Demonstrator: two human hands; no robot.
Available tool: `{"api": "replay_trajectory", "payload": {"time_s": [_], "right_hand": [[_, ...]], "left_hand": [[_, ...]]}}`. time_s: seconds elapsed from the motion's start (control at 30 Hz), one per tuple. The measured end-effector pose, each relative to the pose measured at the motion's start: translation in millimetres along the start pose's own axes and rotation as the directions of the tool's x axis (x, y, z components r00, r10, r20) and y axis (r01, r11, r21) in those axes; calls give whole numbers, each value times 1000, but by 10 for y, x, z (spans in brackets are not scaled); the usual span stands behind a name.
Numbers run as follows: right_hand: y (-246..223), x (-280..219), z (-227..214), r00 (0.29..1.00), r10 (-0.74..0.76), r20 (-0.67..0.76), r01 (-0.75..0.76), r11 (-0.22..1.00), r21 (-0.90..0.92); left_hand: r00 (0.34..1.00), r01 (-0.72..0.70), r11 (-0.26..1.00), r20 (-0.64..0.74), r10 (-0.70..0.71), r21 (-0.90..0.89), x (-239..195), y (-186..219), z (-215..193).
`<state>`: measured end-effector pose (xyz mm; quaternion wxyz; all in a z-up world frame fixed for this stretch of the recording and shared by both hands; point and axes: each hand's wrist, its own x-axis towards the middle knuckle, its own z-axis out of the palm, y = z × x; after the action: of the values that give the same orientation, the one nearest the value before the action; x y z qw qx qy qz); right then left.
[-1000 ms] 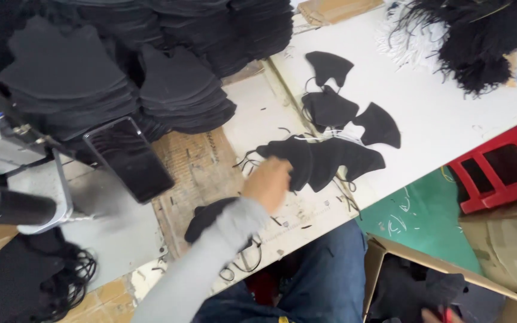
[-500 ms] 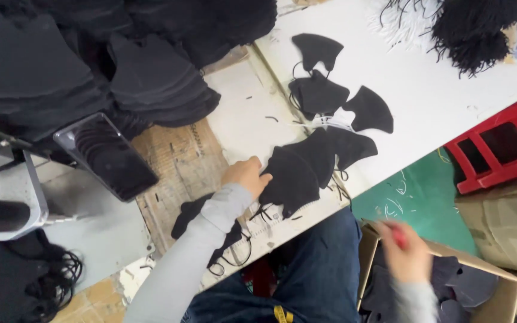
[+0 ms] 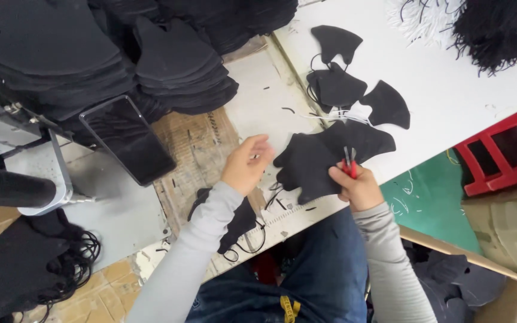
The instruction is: The recorder is shown manually processing and sorting black face mask components at a workstation.
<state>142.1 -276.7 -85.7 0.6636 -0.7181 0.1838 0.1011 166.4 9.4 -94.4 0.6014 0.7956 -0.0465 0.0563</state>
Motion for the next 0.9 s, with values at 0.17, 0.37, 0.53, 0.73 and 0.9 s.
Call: {"api": "replay_trajectory", "payload": {"time_s": [0.17,0.37,0.53,0.73,0.9], "right_hand": [[-268,-205,-172,998,58,32,-65,957,282],[-204,-711,-656,973,31,-227,10,984,179],[2294,-1176,-2364,906,0,-423,-64,988,-137],[4581,-1793,-4311,822,-65,-566,-489,429,-760],[4224,-1758,-4023,836,-107,-539,-287,752,-594]], "left_hand": [[841,528,636,453,-297,-564,-51,533,176],[798,304,885,601,-35,-352,-340,645,154],[973,42,998,226,-52,48,-75,119,34],[987,-134,863,145,71,486,415,50,490],[956,-40,670,224,-191,741,558,305,689]]}}
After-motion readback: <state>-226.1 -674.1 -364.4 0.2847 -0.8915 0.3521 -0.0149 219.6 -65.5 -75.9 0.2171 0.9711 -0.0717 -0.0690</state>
